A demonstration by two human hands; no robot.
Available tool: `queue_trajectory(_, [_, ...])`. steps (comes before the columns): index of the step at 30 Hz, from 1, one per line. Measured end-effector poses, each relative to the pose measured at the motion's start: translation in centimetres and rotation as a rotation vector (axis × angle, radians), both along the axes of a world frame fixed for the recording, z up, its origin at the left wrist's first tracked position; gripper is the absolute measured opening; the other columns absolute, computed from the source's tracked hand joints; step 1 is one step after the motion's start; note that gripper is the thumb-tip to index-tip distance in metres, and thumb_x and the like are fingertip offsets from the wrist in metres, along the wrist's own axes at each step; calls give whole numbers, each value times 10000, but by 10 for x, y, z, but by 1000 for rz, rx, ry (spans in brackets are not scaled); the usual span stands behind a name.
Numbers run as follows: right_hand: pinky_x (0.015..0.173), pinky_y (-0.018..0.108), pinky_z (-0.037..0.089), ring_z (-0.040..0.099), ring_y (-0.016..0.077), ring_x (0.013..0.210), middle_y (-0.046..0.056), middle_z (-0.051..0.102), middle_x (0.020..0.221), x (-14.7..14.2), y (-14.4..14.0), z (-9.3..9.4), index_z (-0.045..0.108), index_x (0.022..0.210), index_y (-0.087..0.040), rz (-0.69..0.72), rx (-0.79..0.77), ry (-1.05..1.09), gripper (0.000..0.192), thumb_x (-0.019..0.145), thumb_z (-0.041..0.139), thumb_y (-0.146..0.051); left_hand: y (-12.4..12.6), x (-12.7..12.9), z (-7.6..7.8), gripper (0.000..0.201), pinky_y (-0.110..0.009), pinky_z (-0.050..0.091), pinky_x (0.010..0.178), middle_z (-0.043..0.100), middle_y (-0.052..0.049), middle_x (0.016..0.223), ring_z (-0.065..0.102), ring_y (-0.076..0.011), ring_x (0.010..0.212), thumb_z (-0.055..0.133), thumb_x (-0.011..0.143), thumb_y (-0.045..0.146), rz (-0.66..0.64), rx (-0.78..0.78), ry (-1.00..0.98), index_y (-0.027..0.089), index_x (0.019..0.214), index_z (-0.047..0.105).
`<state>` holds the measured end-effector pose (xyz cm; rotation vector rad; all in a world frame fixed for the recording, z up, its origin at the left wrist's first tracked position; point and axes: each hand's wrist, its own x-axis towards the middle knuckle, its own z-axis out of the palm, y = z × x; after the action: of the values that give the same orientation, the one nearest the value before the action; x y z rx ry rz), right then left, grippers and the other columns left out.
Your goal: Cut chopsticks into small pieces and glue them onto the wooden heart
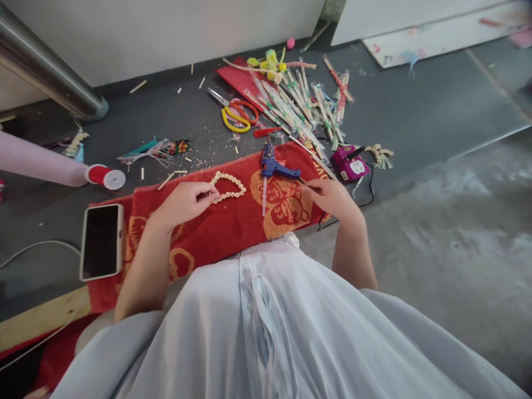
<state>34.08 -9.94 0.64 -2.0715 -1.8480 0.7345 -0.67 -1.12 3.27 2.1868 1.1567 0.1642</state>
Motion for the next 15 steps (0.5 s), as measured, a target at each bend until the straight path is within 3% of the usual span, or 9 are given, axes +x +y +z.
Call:
queue_trajectory(3, [771,349,449,623,233,845,109,717,958,-2,9,-2,715,964,-173,-88,175,-164,282,887,479,-306,2,0,-6,324,-239,448,672,743,-26,840,640,-160,742,491,875,438,-4,-6,-10,194,847,702])
queue_trajectory(6, [913,393,446,603,268,1000,115,690,1046,-14,26,-4,691,1044,-183,-39,257,-186,269,893,497,-291,4,-2,-13,319,-242,450,686,750,-30,885,648,-163,766,497,879,438,-20,-5,-12,198,878,707])
queue_trajectory(10, [1009,467,392,507,335,1185,162,610,1206,-33,50,-8,616,1204,-158,78,213,-334,377,866,581,-322,3,-4,-17,333,-253,447,693,749,-40,876,652,-168,767,490,884,441,-49,16,-13,192,904,710])
queue_trajectory(15, [937,466,429,536,350,1134,190,612,1153,-45,70,-15,601,1193,-118,148,104,-448,402,859,593,-341,-1,1,-10,333,-258,451,714,745,-40,886,653,-167,778,479,887,430,-102,30,-13,190,917,708])
